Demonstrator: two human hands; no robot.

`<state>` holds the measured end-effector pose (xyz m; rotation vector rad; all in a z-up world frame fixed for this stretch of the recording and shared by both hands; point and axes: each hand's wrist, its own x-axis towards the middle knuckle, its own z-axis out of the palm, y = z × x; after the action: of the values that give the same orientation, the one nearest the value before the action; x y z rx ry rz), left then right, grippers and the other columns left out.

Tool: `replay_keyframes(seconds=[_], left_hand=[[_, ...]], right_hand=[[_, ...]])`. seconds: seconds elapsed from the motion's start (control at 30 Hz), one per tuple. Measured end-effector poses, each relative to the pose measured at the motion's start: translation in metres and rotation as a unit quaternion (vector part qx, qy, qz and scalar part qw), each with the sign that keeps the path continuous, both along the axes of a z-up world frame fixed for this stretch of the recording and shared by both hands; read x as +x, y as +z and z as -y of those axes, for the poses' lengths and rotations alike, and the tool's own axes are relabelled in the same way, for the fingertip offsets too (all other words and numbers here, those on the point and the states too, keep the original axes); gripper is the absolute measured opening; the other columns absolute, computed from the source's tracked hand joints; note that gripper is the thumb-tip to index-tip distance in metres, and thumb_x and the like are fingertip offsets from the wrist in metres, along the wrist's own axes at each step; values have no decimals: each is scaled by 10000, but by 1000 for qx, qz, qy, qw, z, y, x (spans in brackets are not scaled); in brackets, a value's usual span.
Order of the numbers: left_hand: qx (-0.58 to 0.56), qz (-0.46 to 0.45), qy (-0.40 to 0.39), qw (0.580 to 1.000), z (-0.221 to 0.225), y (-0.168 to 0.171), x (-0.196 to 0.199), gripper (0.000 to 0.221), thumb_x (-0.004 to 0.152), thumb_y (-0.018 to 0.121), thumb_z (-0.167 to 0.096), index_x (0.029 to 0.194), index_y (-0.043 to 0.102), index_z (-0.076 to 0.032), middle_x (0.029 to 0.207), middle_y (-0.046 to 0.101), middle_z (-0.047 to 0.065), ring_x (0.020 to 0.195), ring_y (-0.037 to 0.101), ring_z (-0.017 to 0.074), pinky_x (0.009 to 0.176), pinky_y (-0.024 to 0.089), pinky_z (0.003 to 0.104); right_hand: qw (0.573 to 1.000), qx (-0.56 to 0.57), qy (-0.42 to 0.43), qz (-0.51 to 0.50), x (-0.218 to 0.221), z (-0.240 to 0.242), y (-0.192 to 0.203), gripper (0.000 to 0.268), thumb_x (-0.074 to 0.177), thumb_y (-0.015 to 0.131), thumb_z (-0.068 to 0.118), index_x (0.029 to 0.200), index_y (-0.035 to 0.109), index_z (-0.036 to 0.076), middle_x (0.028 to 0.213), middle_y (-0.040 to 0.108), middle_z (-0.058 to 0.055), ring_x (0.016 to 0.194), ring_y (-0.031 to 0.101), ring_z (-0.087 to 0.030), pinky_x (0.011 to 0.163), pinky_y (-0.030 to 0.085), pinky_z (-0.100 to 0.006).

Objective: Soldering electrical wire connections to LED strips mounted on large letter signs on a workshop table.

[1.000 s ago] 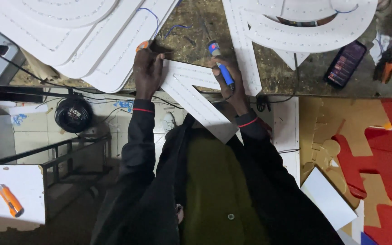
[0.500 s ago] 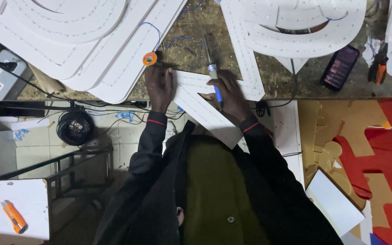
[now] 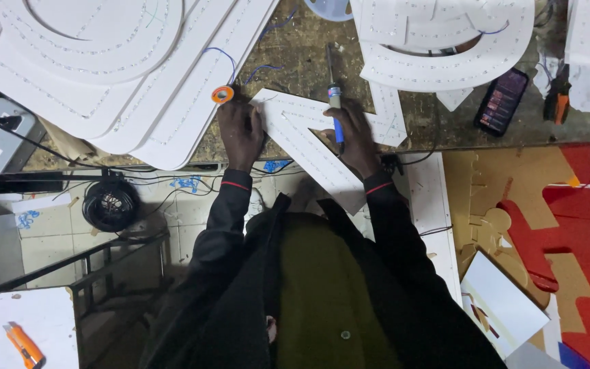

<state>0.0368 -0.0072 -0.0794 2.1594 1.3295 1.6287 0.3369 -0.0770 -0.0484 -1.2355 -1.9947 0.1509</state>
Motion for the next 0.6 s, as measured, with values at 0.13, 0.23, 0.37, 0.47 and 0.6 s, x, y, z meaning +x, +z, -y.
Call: replay_keyframes(seconds=[0.13, 0.23, 0.37, 0.47, 0.6], left_hand=[[4, -6, 10, 1000, 2, -10, 0, 122, 1084, 766, -132, 994, 723, -61, 976, 624, 151, 950, 654, 430, 882, 542, 519], [10, 3, 16, 1000, 4, -9, -1, 109, 1079, 758, -121, 999, 732, -52, 996, 628, 171, 972, 655, 462, 872, 542, 546], [9, 5, 22, 1000, 11, -5, -2, 88, 1078, 751, -120, 1017, 734, -59, 1019, 623, 136, 973, 657, 432, 871, 545, 518], [12, 11, 41, 999, 18, 0, -3, 75, 1072, 757, -120, 1021, 750, -65, 1005, 629, 127, 974, 667, 435, 873, 554, 517], [21, 23, 70, 997, 21, -10, -8, 18, 1041, 760, -89, 1030, 746, -82, 1005, 627, 113, 973, 667, 440, 880, 556, 531]], right_hand=[[999, 9, 13, -37, 0, 0, 3, 382, 1122, 776, 370, 1415, 696, 140, 1331, 672, -200, 1259, 680, -482, 1085, 556, -571], [994, -22, 40, -99, 5, 0, 4, 423, 1100, 807, 342, 1455, 702, 136, 1368, 671, -204, 1293, 678, -468, 1119, 542, -547], [971, -92, 73, -208, 15, 10, 9, 375, 1080, 813, 129, 1437, 706, 88, 1358, 637, -205, 1209, 695, -384, 1057, 585, -511], [956, -127, 63, -255, 18, 24, 30, 349, 1084, 804, 96, 1422, 718, 71, 1371, 636, -210, 1238, 696, -367, 1089, 573, -519], [950, -118, 48, -284, 30, 30, 43, 441, 1236, 612, 352, 1557, 626, 49, 1491, 651, -342, 1422, 622, -537, 1180, 461, -712]])
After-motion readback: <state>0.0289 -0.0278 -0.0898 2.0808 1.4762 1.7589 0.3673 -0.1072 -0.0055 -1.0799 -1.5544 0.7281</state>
